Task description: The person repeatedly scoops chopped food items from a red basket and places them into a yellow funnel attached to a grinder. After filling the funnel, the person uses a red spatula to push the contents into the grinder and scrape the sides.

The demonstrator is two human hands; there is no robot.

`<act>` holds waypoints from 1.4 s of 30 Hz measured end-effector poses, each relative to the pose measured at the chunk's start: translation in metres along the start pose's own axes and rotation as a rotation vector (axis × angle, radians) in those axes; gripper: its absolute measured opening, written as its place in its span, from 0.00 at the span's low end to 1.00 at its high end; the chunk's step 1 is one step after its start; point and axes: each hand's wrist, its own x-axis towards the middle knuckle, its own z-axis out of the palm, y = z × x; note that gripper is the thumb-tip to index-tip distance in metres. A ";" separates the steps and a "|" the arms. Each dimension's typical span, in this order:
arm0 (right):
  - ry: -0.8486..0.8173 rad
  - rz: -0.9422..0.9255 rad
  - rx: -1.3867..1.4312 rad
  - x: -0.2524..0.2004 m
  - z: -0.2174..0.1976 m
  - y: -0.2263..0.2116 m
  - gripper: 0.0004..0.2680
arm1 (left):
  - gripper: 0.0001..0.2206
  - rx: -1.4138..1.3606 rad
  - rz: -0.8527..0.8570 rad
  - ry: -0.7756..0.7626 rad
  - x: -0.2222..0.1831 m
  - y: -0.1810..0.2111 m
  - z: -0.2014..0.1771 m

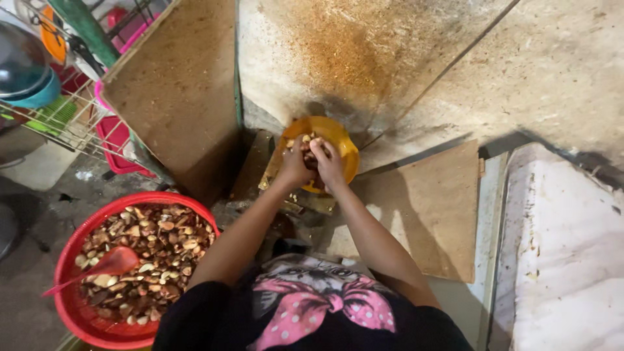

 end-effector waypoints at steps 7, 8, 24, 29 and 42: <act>0.045 0.145 -0.152 0.025 -0.044 0.039 0.15 | 0.57 -0.069 -0.076 -0.097 0.037 -0.046 0.058; 0.023 0.137 -0.136 0.027 -0.048 0.043 0.15 | 0.58 -0.046 -0.110 -0.120 0.039 -0.047 0.058; 0.155 -0.116 -0.741 0.025 -0.061 0.054 0.19 | 0.43 0.158 -0.118 -0.083 0.046 -0.065 0.086; 0.205 -0.113 -0.797 0.025 -0.059 0.052 0.18 | 0.49 0.215 -0.216 -0.114 0.049 -0.065 0.079; 0.250 -0.079 -0.907 0.027 -0.057 0.050 0.17 | 0.33 0.228 -0.228 -0.101 0.045 -0.053 0.071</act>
